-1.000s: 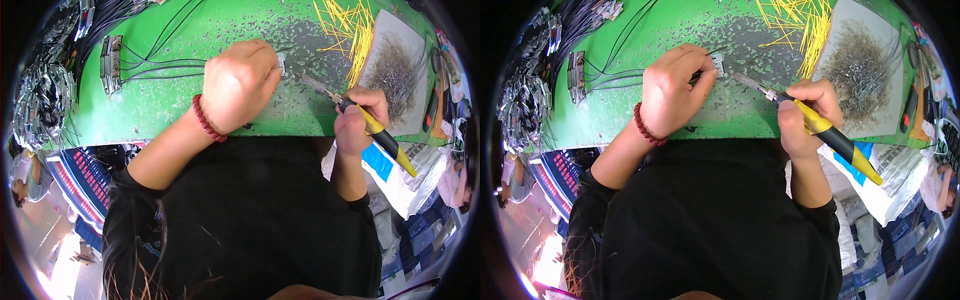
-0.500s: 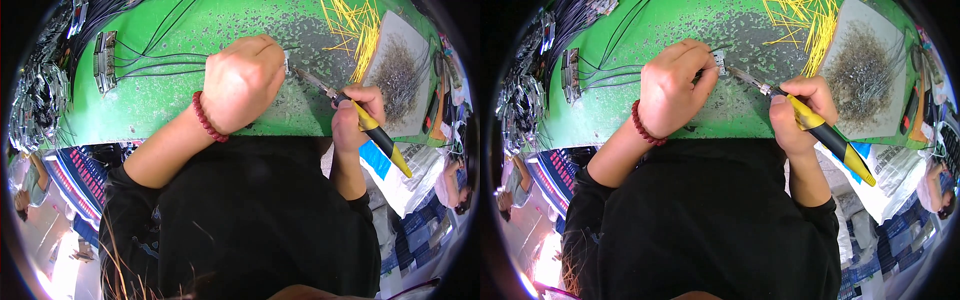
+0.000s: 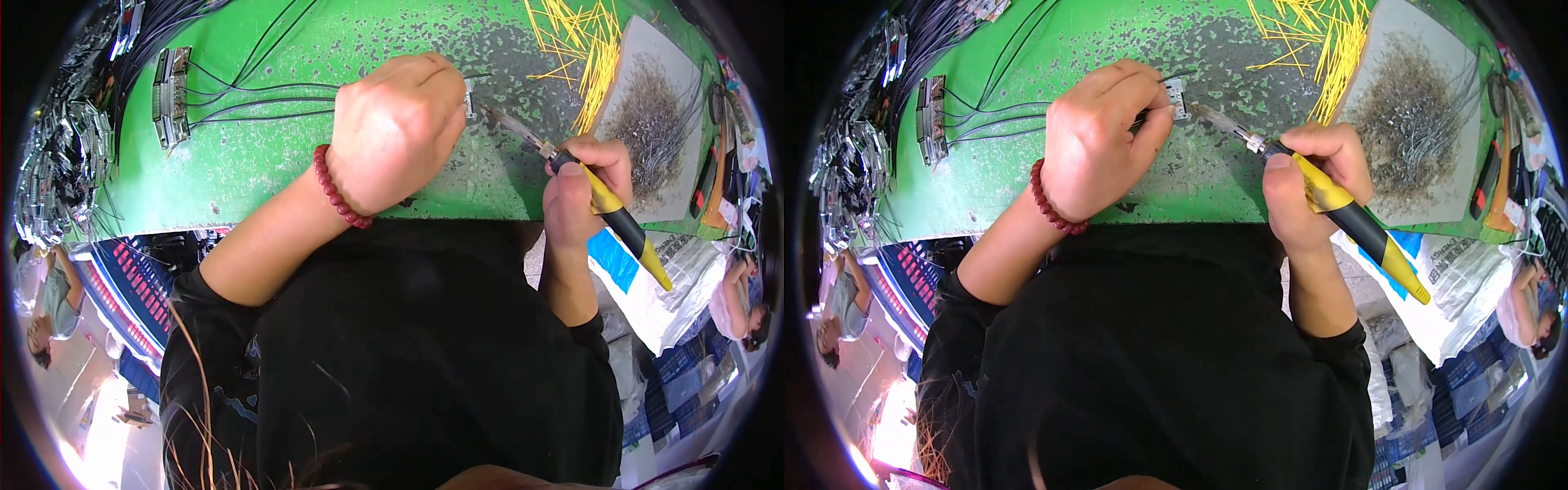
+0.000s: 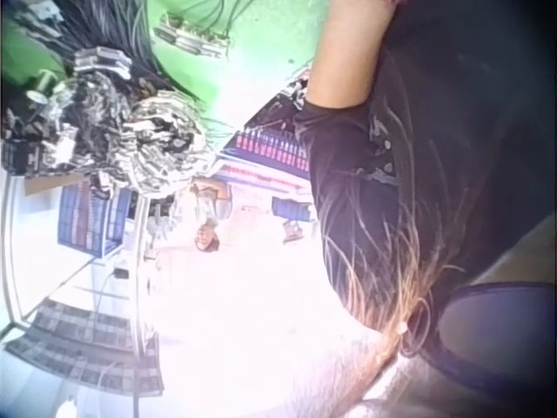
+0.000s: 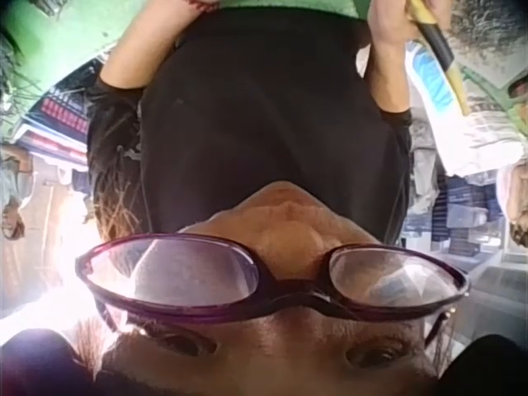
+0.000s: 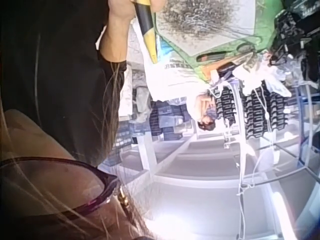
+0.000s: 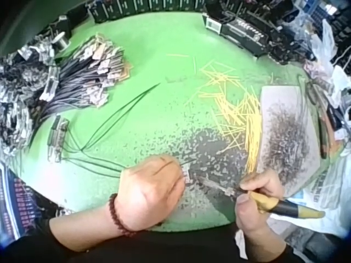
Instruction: The person solders wires to a circuit board, trims the wire ends with a utility knife, and then installs the assembly into a toy car shell before placing it in a crate.
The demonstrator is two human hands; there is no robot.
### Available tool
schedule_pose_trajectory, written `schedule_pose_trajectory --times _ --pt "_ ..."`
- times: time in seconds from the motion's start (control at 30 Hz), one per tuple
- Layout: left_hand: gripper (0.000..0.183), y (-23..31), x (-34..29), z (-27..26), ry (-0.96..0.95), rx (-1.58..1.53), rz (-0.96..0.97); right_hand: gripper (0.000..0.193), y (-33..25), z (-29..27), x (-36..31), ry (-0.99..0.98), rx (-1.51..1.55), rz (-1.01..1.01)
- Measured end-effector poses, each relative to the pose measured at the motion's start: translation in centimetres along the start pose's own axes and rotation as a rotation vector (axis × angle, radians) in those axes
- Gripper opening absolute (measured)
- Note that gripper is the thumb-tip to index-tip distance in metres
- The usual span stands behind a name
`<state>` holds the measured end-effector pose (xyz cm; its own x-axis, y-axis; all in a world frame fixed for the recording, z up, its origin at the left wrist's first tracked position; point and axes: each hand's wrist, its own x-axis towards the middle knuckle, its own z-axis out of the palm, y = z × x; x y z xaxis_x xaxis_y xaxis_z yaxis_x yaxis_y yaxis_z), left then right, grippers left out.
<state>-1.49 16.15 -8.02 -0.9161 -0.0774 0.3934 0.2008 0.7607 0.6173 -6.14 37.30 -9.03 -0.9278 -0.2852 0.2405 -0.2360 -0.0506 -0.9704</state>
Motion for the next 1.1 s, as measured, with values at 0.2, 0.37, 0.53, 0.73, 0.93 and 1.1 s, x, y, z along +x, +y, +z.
schedule_pose_trajectory --times 0.2,0.37,0.53,0.73,0.93,1.1 --pt "0.01 0.0 0.1 -0.1 -0.015 -0.016 0.004 0.02 0.0 0.0 0.1 -0.02 -0.003 0.009" --pt "0.007 0.6 1.0 -1.1 -0.162 0.052 -0.037 0.019 0.0 0.1 0.2 -0.04 0.013 -0.009" --pt "0.005 1.0 1.8 -1.6 -0.265 0.097 -0.072 0.018 -0.1 0.2 0.2 -0.045 -0.012 0.028" --pt "0.006 1.1 2.3 -1.7 -0.332 0.144 -0.065 0.017 -0.2 0.3 0.2 -0.025 -0.058 0.044" --pt "0.005 1.0 2.2 -1.7 -0.361 0.165 -0.08 0.017 -0.1 0.4 0.3 -0.06 -0.102 0.026" --pt "0.005 0.8 2.2 -1.6 -0.359 0.162 -0.076 0.016 0.1 0.2 0.0 -0.012 -0.002 -0.005"
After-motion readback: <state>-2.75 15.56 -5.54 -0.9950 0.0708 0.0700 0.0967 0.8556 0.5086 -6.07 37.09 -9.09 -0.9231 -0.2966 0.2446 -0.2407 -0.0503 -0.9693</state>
